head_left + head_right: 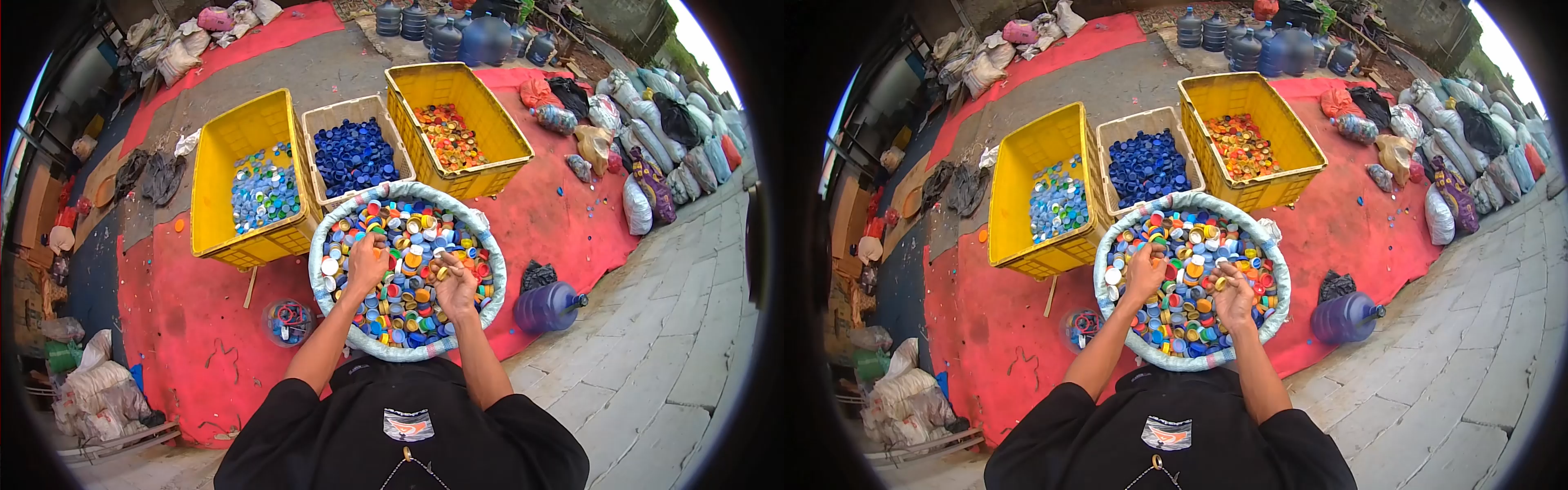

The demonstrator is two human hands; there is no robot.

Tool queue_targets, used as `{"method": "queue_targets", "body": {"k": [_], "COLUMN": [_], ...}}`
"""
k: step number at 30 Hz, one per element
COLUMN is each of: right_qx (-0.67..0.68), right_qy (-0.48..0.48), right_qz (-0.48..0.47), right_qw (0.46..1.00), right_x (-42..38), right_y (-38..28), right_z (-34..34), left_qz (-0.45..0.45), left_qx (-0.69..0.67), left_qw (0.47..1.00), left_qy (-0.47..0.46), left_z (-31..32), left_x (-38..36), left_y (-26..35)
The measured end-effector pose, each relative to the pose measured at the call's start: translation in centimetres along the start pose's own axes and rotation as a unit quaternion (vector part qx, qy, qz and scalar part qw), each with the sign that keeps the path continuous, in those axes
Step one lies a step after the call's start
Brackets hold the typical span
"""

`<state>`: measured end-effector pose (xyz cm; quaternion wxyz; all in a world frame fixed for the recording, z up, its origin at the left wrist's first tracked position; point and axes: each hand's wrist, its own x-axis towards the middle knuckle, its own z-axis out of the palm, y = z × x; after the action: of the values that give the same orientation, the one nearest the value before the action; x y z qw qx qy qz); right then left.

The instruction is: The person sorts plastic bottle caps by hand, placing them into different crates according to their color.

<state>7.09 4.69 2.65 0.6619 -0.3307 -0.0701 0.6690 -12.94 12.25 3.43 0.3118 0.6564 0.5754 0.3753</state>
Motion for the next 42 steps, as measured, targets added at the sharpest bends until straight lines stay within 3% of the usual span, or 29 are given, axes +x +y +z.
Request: {"method": "queue_targets", "body": {"k": [5,13,19,22,25,27,29,33,34,40,42], "right_qx": [0.055,0.039,-0.020,-0.145,-0.379,-0.516,-0.612,-0.714,-0.719,-0.852,-0.862], "right_qy": [0.039,0.049,0.076,0.064,0.042,0.021,-0.003,-0.074,-0.088,-0.126,-0.124], "right_qz": [0.053,0.081,0.072,0.061,0.019,-0.071,-0.118,-0.219,-0.203,-0.189,-0.197], "right_qw": [0.996,0.995,0.994,0.985,0.924,0.853,0.782,0.660,0.659,0.472,0.450], "right_x": [-3.7,-5.3,-4.6,-3.5,-1.2,1.1,2.9,6.5,7.0,9.1,9.4], "right_y": [0.0,0.0,-0.4,-0.4,-0.3,0.5,0.0,-0.2,-0.3,0.9,1.4], "right_z": [-1.0,-2.4,-1.6,-1.1,-0.1,-0.6,0.9,3.4,4.3,6.0,5.8], "left_qz": [0.089,0.111,0.097,0.016,-0.151,-0.273,-0.294,-0.328,-0.344,-0.392,-0.404], "left_qx": [0.127,0.267,0.217,0.086,-0.207,-0.405,-0.553,-0.647,-0.645,-0.622,-0.622], "left_qw": [0.988,0.957,0.971,0.996,0.967,0.872,0.779,0.688,0.682,0.671,0.663], "left_qy": [-0.006,0.001,0.039,0.016,-0.009,-0.031,-0.029,0.012,0.026,0.098,0.101], "left_z": [2.6,4.8,5.3,3.4,1.3,-0.8,-2.8,-4.7,-4.9,-4.8,-4.9], "left_x": [2.2,2.3,2.6,2.4,1.6,0.9,-0.5,-3.6,-4.2,-7.0,-7.7], "left_y": [-0.4,0.3,-1.1,-0.1,0.3,0.4,0.4,-0.4,-0.5,-1.5,-2.3]}}
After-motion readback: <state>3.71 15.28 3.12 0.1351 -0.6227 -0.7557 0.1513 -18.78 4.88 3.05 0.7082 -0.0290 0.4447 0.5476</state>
